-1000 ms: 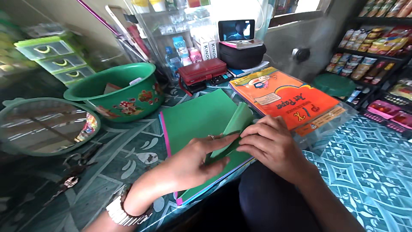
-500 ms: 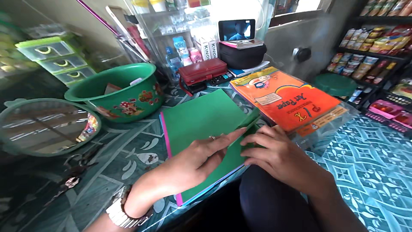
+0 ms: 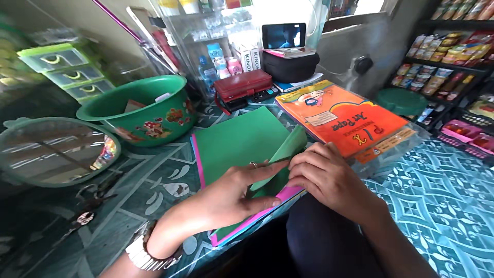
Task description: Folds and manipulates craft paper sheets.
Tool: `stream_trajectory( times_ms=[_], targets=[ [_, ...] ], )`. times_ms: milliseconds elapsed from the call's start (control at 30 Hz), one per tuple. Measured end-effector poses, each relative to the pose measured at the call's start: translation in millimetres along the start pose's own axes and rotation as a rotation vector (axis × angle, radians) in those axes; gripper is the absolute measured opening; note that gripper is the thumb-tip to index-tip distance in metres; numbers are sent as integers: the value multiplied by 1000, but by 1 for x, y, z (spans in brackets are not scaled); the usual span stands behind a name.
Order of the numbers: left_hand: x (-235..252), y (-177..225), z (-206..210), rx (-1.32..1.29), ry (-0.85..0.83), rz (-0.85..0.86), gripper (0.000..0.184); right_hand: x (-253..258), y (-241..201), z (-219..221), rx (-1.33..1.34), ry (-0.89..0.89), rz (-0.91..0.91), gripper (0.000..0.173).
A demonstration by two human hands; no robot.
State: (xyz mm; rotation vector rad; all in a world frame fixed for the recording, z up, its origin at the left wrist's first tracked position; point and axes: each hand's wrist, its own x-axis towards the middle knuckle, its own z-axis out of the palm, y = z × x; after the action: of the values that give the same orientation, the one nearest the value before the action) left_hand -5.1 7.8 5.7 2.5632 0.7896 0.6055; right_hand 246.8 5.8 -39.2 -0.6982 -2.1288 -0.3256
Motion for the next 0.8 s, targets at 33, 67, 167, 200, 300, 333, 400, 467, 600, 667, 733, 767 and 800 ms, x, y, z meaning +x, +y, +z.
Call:
stream_trajectory(
  times_ms=[33,67,167,200,300,333,400,467,600,667,733,767,800],
  targets=[
    [0,0,0,-7,0,-4,58,0,0,0,-1,5,-3,24],
    [0,-1,0,-11,0,-4,59,0,1,0,-2,10,-4,25],
    [0,-1,-1,-22,-8,-5,57,0,1,1,-2,14,-5,24],
    [0,-1,-2,-29,-13,-5,56,0,1,1,8,14,-4,24],
    [0,-1,-3,-44,-13,-4,55,0,0,-3,32,-10,-3,25],
    [0,-1,-3,-45,-14,-5,55,-1,-1,-4,33,-22,-5,25],
    [0,-1,-3,-44,-19,-11,53,-1,-1,-3,30,-35,-4,22],
    [0,0,-3,-49,-18,-18,52,-1,0,-1,26,-20,-5,20],
    [-1,0,0,-29,15,12,56,1,0,1,11,30,-4,18],
    [-1,1,2,-10,25,19,58,2,0,1,-3,49,-7,18],
    [-1,2,2,3,28,7,54,2,0,2,-18,66,-7,19],
    [-1,2,2,8,27,-3,51,2,-1,2,-23,77,-5,19],
    [-1,2,2,14,27,-8,49,2,-1,2,-28,89,-1,19]
  ],
)
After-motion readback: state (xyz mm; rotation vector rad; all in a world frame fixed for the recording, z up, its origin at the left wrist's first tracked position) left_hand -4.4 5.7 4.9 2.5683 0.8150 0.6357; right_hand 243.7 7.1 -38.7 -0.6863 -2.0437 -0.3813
